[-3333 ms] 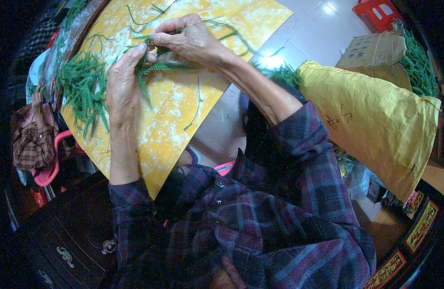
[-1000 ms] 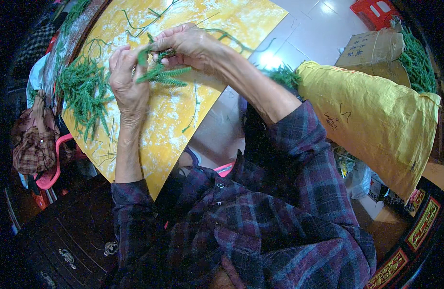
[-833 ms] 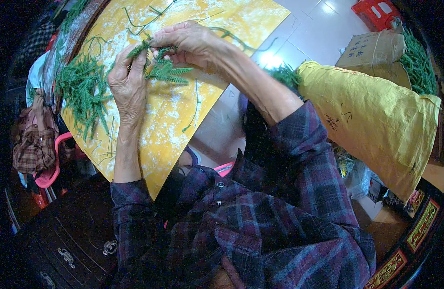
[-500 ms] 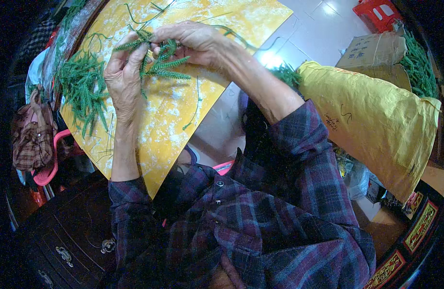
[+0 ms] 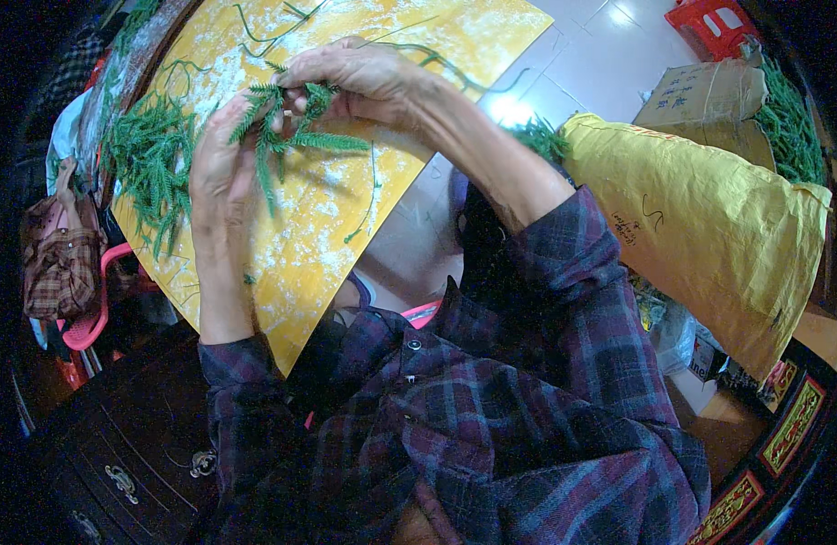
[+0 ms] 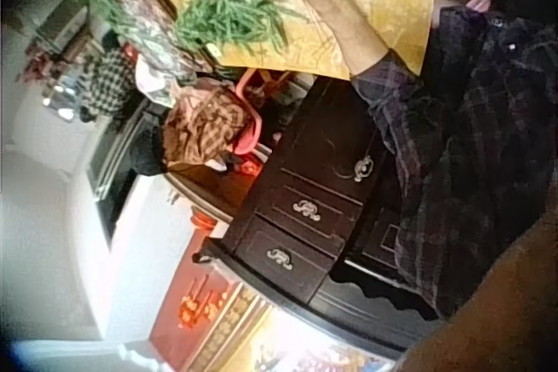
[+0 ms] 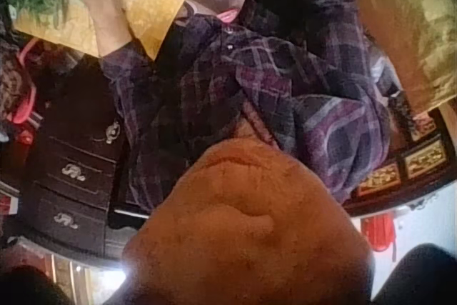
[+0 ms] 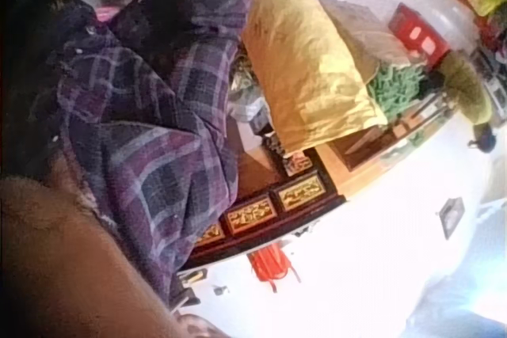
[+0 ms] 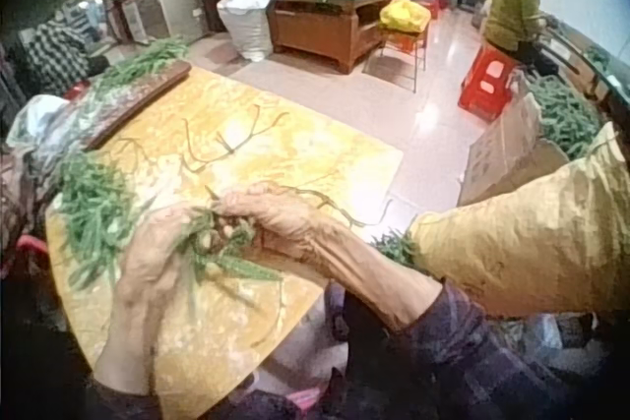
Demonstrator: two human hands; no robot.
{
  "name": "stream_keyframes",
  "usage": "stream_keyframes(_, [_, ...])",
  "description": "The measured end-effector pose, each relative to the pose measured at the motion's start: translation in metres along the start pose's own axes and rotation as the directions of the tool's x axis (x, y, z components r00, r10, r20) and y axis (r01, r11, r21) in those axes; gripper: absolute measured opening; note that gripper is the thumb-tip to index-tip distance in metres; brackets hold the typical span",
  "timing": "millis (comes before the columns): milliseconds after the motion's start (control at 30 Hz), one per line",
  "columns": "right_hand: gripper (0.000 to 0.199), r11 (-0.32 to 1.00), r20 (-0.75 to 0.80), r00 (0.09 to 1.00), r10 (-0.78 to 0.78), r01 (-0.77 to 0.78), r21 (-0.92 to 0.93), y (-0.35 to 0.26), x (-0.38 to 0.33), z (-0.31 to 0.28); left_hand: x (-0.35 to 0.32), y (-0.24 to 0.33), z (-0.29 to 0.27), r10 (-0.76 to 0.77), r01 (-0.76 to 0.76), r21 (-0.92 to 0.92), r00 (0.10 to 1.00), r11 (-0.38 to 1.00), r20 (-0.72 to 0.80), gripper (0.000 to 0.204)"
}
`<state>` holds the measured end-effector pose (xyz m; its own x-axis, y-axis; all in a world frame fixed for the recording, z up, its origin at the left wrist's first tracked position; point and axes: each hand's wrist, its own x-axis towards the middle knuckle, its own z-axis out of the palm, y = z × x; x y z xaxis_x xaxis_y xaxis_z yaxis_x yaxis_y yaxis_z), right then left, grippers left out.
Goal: Assembling artificial pine branches by twisting green plastic needles onto a wire frame.
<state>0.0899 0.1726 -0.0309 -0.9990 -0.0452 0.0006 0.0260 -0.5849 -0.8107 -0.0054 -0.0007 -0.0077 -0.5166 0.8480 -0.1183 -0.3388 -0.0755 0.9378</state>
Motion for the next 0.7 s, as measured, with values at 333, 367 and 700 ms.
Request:
stream_keyframes(333, [0.012, 0.997, 0.083, 0.996, 0.022, -0.016, -0.072, -0.006, -0.002, -0.002, -0.008, 0.017, 0.018, -0.075, 0.074, 0.014, 0.995, 0.997, 0.065, 0.016])
stream_keyframes(367, [0.012, 0.995, 0.026, 0.998, 0.052, -0.05, -0.088, -0.006, -0.005, -0.002, -0.008, 0.02, 0.022, -0.048, 0.032, 0.198, 0.996, 0.98, 0.075, 0.016])
stream_keyframes(700, [0.016, 0.994, -0.027, 0.994, 0.108, -0.108, -0.029, -0.012, -0.008, 0.004, -0.006, 0.005, 0.012, -0.008, 0.011, 0.058, 0.999, 0.998, -0.041, 0.017])
